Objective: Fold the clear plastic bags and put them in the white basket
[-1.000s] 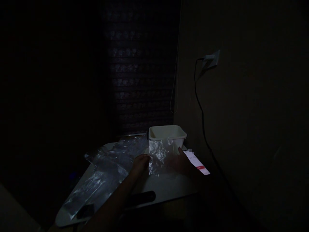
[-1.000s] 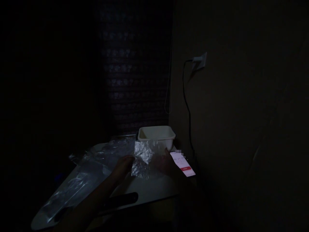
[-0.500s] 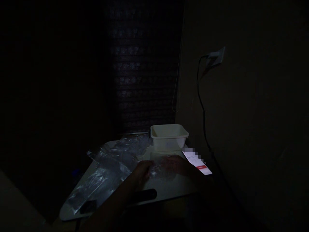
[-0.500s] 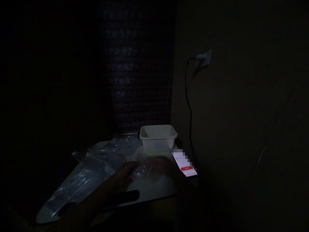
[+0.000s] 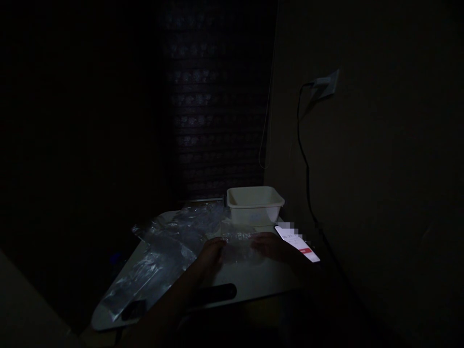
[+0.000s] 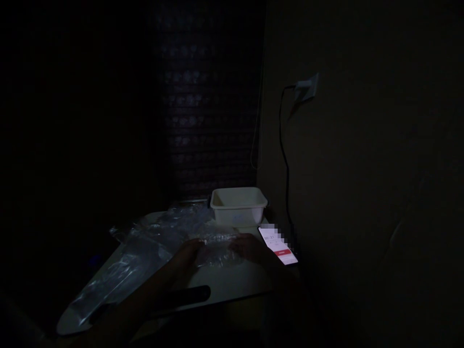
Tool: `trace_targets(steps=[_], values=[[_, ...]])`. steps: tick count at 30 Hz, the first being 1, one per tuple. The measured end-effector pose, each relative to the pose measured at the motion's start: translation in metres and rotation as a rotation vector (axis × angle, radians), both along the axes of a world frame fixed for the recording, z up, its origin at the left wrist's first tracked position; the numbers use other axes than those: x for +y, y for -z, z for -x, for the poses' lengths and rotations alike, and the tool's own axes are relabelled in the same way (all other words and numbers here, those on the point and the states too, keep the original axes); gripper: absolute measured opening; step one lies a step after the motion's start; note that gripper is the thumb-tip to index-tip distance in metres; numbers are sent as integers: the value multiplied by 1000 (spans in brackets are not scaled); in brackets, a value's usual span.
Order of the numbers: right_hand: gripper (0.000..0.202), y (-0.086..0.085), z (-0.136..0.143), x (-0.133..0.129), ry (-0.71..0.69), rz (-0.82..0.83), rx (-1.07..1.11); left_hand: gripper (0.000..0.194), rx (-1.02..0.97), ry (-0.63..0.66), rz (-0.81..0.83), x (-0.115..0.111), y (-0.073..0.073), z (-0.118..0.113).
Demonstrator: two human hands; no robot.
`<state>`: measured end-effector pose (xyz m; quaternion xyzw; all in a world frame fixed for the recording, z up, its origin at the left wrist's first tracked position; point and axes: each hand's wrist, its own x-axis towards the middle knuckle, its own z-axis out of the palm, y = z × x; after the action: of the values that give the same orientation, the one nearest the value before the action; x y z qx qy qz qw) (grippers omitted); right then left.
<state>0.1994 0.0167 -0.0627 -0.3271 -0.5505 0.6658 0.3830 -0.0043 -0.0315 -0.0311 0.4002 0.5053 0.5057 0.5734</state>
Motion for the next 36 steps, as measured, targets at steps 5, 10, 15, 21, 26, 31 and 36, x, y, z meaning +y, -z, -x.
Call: trace_targets(steps=[5,10,15,21,26,31,36], values=[[20,-7,6,-5,40,165,148,6,-42,45,-22,0,-2,-1],[21,-11,5,-7,44,202,141,2,-95,98,-71,-1,-2,-3],[15,-13,5,-7,1,146,128,10,-141,68,-30,-1,-1,-3],[13,2,0,2,31,40,32,13,-185,85,94,5,-3,2],[28,9,-3,10,2,48,84,7,-74,-5,-28,10,9,1],[36,12,-5,7,48,61,150,25,16,46,-104,8,18,-1],[38,18,-7,3,162,-94,122,31,130,45,-139,10,24,-3]])
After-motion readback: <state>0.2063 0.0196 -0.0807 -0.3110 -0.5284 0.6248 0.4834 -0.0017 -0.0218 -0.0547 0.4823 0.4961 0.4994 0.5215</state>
